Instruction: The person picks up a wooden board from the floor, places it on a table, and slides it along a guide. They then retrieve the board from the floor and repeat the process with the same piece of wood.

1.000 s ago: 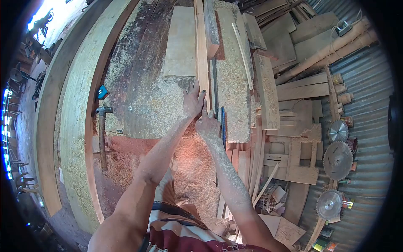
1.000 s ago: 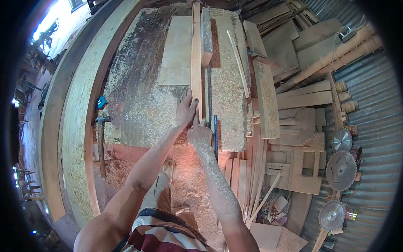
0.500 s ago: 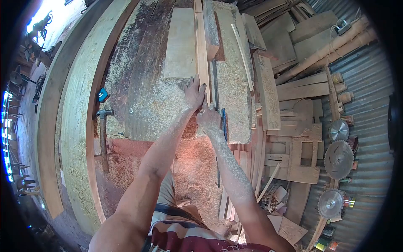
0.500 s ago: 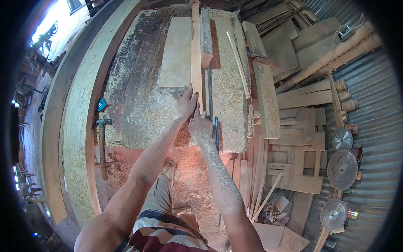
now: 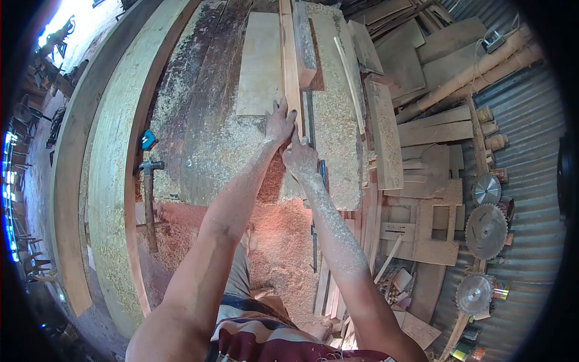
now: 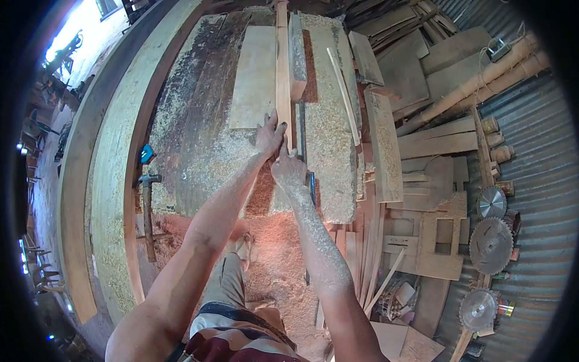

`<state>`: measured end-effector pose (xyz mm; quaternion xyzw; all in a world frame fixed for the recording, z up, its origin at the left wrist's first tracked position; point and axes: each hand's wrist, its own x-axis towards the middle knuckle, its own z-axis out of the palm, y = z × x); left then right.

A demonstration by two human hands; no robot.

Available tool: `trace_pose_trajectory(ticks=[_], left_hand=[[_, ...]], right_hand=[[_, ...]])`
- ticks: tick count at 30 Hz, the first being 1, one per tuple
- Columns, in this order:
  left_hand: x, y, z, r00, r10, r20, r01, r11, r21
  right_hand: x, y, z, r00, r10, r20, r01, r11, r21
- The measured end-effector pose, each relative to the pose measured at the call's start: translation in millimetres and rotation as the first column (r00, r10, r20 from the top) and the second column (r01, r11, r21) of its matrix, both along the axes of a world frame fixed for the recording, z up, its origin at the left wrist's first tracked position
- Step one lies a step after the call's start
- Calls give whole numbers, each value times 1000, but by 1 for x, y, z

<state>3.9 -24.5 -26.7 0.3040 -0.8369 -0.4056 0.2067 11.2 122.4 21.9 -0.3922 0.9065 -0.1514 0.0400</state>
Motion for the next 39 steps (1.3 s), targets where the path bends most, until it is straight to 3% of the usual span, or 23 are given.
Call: trace_pose_trajectory(ticks=[12,15,17,26,29,33,35,36,38,39], left_hand=[[-30,-35,8,997,3,75,-3,1000,-10],[-40,-43,6,995,14,99,-13,1000,-17],[-48,-50,3,993,23,111,-21,1000,-20],[-73,-78,-6,997,25,68,-26,1000,2],[-72,-74,-1,992,126,31,-123,989,-84],[-24,-44,43,976,205,-74,-188,963,195],[-8,-31,49,964,239,-120,-198,939,279],[-6,-31,46,958,238,-157,-188,941,281],[-7,-33,34,944,236,-231,-168,945,281],[-10,-37,32,949,247,-193,-184,938,295]], right_hand=[[-33,-34,0,998,17,63,-18,999,28],[-42,-43,-7,999,35,-35,-36,999,-27],[-48,-49,-5,999,24,44,-26,999,33],[-74,-77,-6,998,41,48,-41,999,11],[-81,-85,-4,998,48,35,-49,999,21],[-94,-92,-10,994,97,-44,-94,994,55],[-102,-97,-12,996,84,31,-86,994,61],[-106,-100,-13,995,78,69,-82,995,64],[-116,-105,-32,985,126,-117,-125,992,14],[-118,-107,-29,988,125,-95,-124,992,17]])
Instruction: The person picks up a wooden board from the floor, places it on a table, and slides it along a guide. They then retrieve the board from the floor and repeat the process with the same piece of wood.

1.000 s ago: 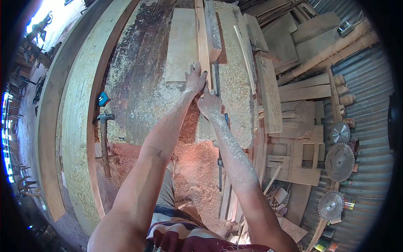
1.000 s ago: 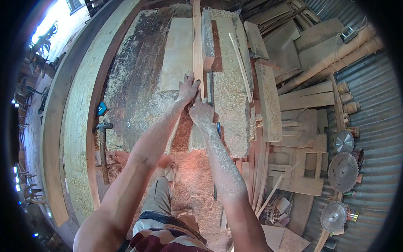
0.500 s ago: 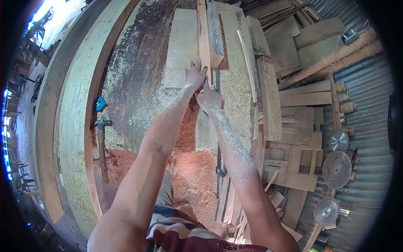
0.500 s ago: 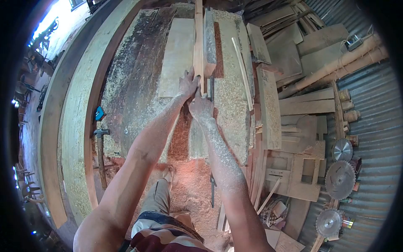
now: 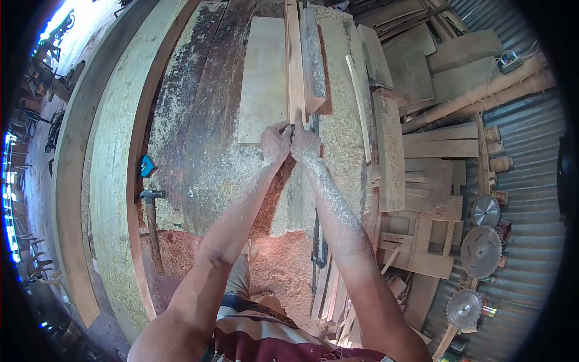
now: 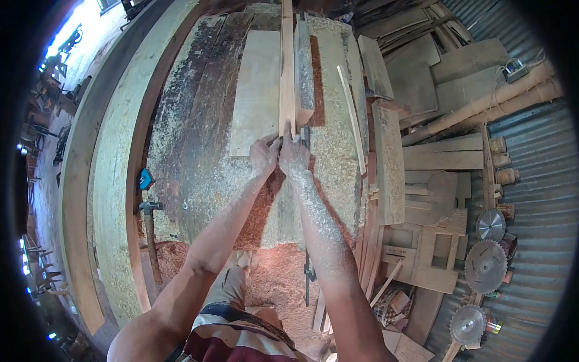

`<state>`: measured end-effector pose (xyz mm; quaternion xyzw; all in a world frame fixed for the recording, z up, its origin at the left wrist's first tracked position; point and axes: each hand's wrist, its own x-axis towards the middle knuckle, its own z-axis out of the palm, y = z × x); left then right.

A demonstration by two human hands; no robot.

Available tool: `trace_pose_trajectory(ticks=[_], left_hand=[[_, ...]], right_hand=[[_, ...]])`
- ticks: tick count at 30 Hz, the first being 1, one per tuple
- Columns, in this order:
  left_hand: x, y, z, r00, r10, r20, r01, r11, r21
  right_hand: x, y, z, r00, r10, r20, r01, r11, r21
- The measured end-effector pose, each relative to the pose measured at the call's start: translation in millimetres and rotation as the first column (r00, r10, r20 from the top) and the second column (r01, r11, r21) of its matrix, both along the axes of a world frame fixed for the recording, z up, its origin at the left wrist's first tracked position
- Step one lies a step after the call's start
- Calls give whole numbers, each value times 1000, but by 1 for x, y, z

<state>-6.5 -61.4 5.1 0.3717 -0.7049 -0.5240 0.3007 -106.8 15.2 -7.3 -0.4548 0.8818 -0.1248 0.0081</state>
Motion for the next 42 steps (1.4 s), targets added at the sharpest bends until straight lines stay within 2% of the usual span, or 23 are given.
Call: trace_pose_trajectory(ticks=[1,3,6,9,12,15,17,18,19,20,22,25,28,29,31,33,35,38,40,41,42], left_hand=[[-5,-6,-1,999,7,36,-7,1000,22],[-14,-16,-2,996,21,87,-24,999,36],[-25,-25,-8,993,45,109,-47,999,16],[-33,-33,-14,995,54,86,-53,998,-14],[-38,-40,-16,995,40,94,-38,999,-15],[-44,-48,-21,995,22,101,-18,999,-35],[-48,-52,-28,997,26,67,-18,993,-113],[-51,-53,-25,997,30,68,-25,998,-60],[-52,-54,-22,997,33,73,-32,999,-10],[-53,-55,-19,996,32,80,-35,999,39],[-61,-66,-27,996,4,91,-7,1000,29],[-68,-69,-20,992,20,124,-21,1000,11],[-71,-74,-3,980,23,199,-29,999,30],[-71,-75,2,973,15,229,-26,999,45],[-74,-78,-8,982,-14,189,3,998,58],[-73,-77,-19,991,-1,130,-8,997,71],[-60,-63,-26,997,48,57,-53,995,90],[5,-29,7,999,-45,-5,45,990,131],[64,7,40,999,-51,19,42,942,332],[96,23,39,994,-85,75,58,949,309],[132,39,37,984,-121,132,78,954,290]], right_hand=[[2,-4,13,1000,-1,22,1,1000,6],[-1,-11,37,958,-65,280,38,994,101],[-11,-23,32,949,-85,304,43,989,140],[-24,-31,-7,999,-35,-7,35,999,-35],[-31,-34,-10,998,-46,43,49,996,-71],[-14,-22,44,964,-119,237,102,991,81],[-10,-12,45,960,-136,245,106,986,131],[-10,-9,42,958,-142,249,105,982,156],[-11,-8,30,975,-133,177,133,991,9],[-19,-9,19,975,-111,191,110,994,16],[-36,-13,15,973,-74,218,68,997,34],[-40,-21,9,997,-45,66,51,994,-100],[-46,-39,23,987,-103,121,95,993,72],[-45,-40,29,988,-91,129,84,995,58],[-46,-40,33,988,-61,145,58,998,30],[-46,-44,36,982,-100,162,94,995,45],[-48,-49,28,983,-102,156,100,995,18],[-63,-58,-7,991,-68,111,75,995,-59],[-65,-66,-12,994,-62,93,70,993,-91],[-55,-67,10,994,-71,87,79,992,-101],[-51,-71,18,988,-114,101,117,993,-20]])
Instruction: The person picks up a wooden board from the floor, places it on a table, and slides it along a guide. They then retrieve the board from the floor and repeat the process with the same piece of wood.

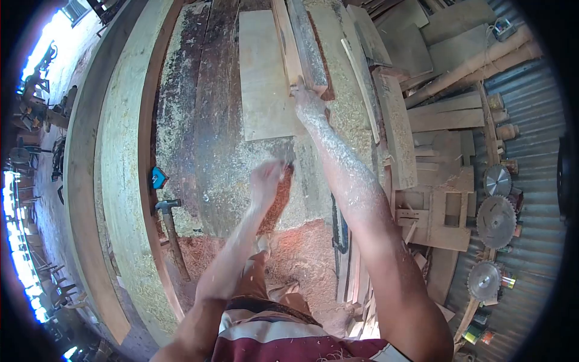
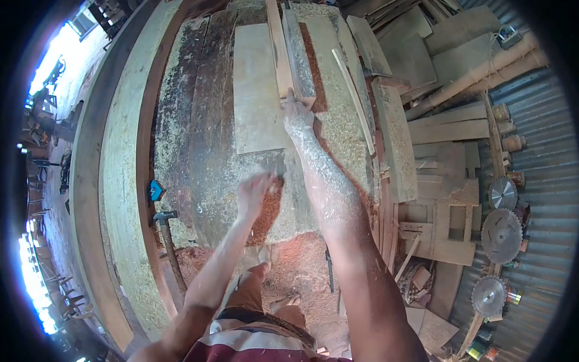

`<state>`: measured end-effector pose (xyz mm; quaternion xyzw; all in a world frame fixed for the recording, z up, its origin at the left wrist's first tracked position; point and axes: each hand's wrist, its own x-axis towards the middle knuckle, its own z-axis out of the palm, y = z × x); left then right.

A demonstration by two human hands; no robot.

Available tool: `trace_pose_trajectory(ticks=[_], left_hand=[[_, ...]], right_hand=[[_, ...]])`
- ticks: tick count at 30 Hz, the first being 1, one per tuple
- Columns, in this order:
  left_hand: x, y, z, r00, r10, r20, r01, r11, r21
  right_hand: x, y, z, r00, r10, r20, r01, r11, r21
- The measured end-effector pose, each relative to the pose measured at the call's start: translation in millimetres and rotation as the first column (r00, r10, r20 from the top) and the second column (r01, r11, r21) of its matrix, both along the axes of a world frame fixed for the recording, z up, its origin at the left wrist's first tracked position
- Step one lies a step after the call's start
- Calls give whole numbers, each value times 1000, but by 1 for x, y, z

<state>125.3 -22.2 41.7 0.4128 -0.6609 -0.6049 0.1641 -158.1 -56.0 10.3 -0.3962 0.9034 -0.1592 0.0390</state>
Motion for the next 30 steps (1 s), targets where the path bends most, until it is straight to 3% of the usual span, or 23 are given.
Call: trace_pose_trajectory(ticks=[1,2,4,5,7,8,9,10,12,14,16,17,19,20,22,23,24,28,30], left_hand=[[38,20,-13,999,12,-44,-13,999,-29],[77,31,-3,990,-96,100,100,994,-40],[147,65,7,982,-107,154,86,987,138],[181,78,6,972,-125,199,104,988,116],[252,111,-13,969,-107,224,104,994,29],[287,128,-27,976,-74,203,83,996,-40],[317,139,-24,959,-65,277,66,998,5],[341,147,-21,937,-56,346,43,998,45],[390,162,-21,780,-83,620,29,995,97],[493,205,-116,801,63,596,-9,996,-93],[544,238,-136,521,-47,852,-115,985,125],[566,265,-147,565,-13,825,-199,968,151],[618,337,-173,639,63,767,-352,910,219],[645,380,-207,679,124,724,-396,892,219],[658,443,-199,742,248,623,-478,847,232],[672,486,-206,818,264,511,-375,919,125],[674,518,-210,813,215,540,-357,918,171],[657,569,-211,813,140,565,-338,904,262],[659,573,-195,818,168,550,-351,903,247]], right_hand=[[3,-4,4,999,-39,22,37,996,83],[5,-6,8,996,-75,36,68,984,164],[5,7,-16,985,-6,-170,1,1000,-31],[5,13,-22,961,17,-278,-52,991,-120],[55,55,27,976,4,-220,-41,986,-162],[85,85,54,992,23,-124,-27,999,-33],[119,119,70,999,28,-28,-25,995,99],[158,154,73,991,51,-123,-25,979,202],[234,244,48,940,223,-258,-130,933,335],[315,339,19,820,456,-345,-263,837,480],[379,418,32,769,620,-155,-488,726,484],[405,443,39,888,436,147,-450,757,474],[455,493,31,855,270,443,-463,784,415],[471,519,14,824,350,445,-519,781,347],[499,556,4,765,462,449,-615,730,297],[504,560,7,742,499,448,-653,689,314],[511,563,11,717,536,447,-688,647,329],[523,565,5,643,698,315,-762,542,354],[528,561,-3,655,687,314,-755,585,296]])
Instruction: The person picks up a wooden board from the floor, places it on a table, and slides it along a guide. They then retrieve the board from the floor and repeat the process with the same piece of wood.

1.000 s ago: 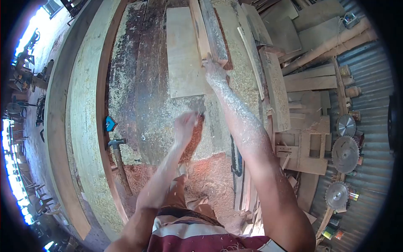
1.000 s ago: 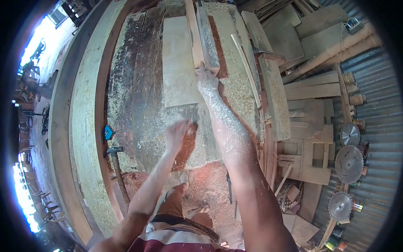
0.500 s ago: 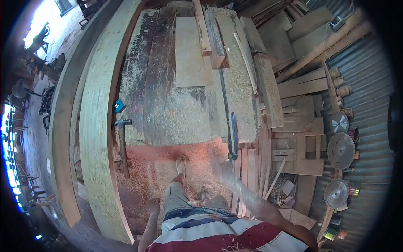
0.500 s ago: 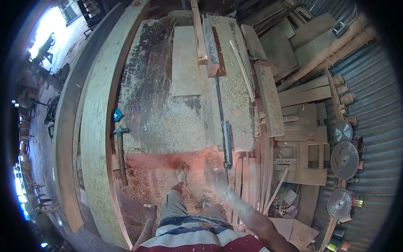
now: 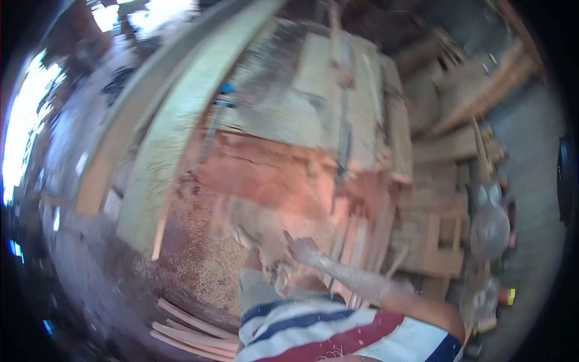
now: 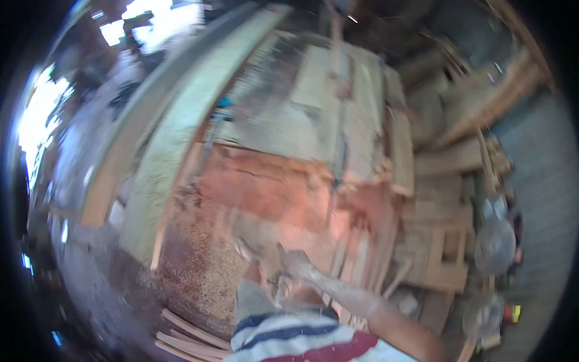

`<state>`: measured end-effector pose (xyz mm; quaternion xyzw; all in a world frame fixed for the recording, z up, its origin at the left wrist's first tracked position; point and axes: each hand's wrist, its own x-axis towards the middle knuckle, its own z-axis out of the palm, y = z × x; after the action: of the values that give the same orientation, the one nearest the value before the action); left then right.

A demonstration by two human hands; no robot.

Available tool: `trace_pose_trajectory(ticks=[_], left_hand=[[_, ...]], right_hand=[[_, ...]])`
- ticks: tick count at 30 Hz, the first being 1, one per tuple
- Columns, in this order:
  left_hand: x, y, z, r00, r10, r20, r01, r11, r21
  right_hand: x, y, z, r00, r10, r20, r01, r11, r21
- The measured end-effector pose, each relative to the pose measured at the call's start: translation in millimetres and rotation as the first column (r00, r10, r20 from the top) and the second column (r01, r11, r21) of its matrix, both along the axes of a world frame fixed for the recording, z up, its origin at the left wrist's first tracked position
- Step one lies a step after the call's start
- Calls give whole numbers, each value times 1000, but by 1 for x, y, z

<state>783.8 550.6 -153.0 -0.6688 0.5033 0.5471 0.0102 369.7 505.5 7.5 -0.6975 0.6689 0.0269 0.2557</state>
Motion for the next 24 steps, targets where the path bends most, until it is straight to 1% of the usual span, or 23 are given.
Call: trace_pose_trajectory(ticks=[1,3,6,8,9,10,11,12,13,14,15,16,18,19,20,22,23,24], left_hand=[[5,4,5,1000,31,3,-31,999,-28],[26,7,14,994,105,21,-103,992,-79],[79,41,18,972,215,100,-206,974,-95],[118,102,5,943,282,175,-273,959,-75],[133,146,1,924,317,214,-314,948,-50],[145,203,-13,900,355,254,-367,930,-1],[148,268,-20,868,395,301,-434,898,72],[144,317,-8,832,432,347,-506,849,155],[143,366,-12,797,461,391,-573,782,245],[140,408,-11,751,499,432,-644,698,314],[142,435,-17,702,538,466,-705,614,354],[142,457,-26,649,585,486,-759,537,368],[155,484,-53,536,673,510,-844,409,347],[167,487,-59,474,720,507,-879,351,323],[180,489,-62,409,762,502,-909,291,299],[207,495,-115,290,760,582,-955,267,127],[217,499,-148,229,756,613,-965,258,43],[232,505,-185,183,766,617,-979,201,42]], right_hand=[[-4,-2,-6,999,21,34,-20,1000,-15],[1,-13,-22,996,85,-6,-85,996,22],[31,-20,-24,967,237,-87,-233,971,53],[48,-31,-55,931,337,-142,-334,941,46],[69,-22,-43,898,409,-163,-401,912,84],[87,-20,-39,912,392,-120,-386,920,69],[118,-22,-53,874,363,-323,-429,889,-162],[134,-19,-35,891,432,-141,-436,900,3],[153,-7,-26,865,492,-101,-493,870,15],[180,16,-3,858,511,-41,-507,858,86],[214,15,-3,868,496,8,-494,863,102],[238,24,-17,857,513,45,-512,840,179],[253,64,-39,873,481,79,-479,815,326],[249,80,-50,862,501,76,-487,780,392],[246,98,-78,852,518,76,-494,747,446],[221,137,-130,802,596,46,-530,674,515],[222,149,-140,761,645,68,-572,618,540],[222,164,-145,722,686,92,-604,560,566]])
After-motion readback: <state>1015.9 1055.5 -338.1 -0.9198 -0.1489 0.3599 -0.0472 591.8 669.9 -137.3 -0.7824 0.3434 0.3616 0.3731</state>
